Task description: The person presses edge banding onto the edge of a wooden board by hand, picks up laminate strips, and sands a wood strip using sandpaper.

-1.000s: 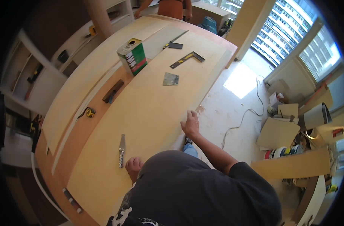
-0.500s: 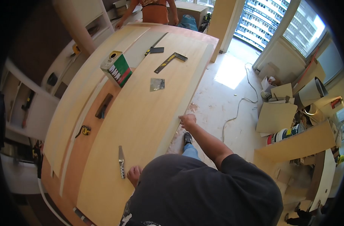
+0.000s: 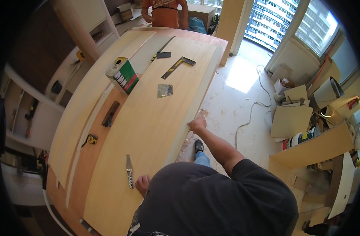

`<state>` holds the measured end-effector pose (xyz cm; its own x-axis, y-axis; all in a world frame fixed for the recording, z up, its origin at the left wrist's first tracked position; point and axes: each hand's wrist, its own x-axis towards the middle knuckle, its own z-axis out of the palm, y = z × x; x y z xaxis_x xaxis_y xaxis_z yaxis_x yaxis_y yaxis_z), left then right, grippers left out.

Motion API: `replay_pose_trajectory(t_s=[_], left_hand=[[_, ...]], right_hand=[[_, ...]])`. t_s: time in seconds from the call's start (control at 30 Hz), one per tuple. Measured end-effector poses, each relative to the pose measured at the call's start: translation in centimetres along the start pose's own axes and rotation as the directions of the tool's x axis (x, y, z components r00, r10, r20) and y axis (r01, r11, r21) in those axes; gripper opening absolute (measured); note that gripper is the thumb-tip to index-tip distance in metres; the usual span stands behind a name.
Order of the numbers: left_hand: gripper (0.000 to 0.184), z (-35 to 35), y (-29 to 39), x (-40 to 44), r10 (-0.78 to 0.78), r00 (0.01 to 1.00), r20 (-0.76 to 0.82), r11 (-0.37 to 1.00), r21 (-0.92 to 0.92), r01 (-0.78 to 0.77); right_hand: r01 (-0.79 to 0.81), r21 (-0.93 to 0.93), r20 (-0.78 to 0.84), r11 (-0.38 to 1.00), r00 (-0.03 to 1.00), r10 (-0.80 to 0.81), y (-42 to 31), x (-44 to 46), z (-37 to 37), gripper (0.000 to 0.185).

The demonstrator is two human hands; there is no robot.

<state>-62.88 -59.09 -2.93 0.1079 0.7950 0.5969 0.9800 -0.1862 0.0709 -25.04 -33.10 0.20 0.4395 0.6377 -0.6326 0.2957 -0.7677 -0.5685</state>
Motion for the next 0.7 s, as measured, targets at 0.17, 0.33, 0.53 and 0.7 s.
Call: replay_pose_trajectory(t_s=[0.17,0.33,0.53,0.7], left_hand=[[0.022,0.07,0.29,-0.25,-0.041,0.999,0.017,0.999,-0.017,0.041],[0.024,0.35,0.50,-0.53,-0.064,0.998,0.008,0.998,-0.001,0.064],[0.026,-0.16,0.69,-0.09,-0.050,0.999,0.015,0.999,-0.003,0.051],[0.028,-0.30,0.60,-0.12,-0.044,0.999,0.025,0.999,-0.007,0.044]], right_hand=[[-0.019,-0.028,0.003,0.999,1.000,0.019,-0.61,-0.70,-0.46,0.029],[-0.005,-0.047,0.017,0.999,1.000,0.005,-0.73,-0.98,-0.63,0.030],[0.008,-0.063,0.028,0.998,1.000,-0.006,-0.46,-0.33,-0.41,0.029],[0.002,0.021,0.014,1.000,1.000,-0.002,-0.33,-0.45,-0.40,0.027]])
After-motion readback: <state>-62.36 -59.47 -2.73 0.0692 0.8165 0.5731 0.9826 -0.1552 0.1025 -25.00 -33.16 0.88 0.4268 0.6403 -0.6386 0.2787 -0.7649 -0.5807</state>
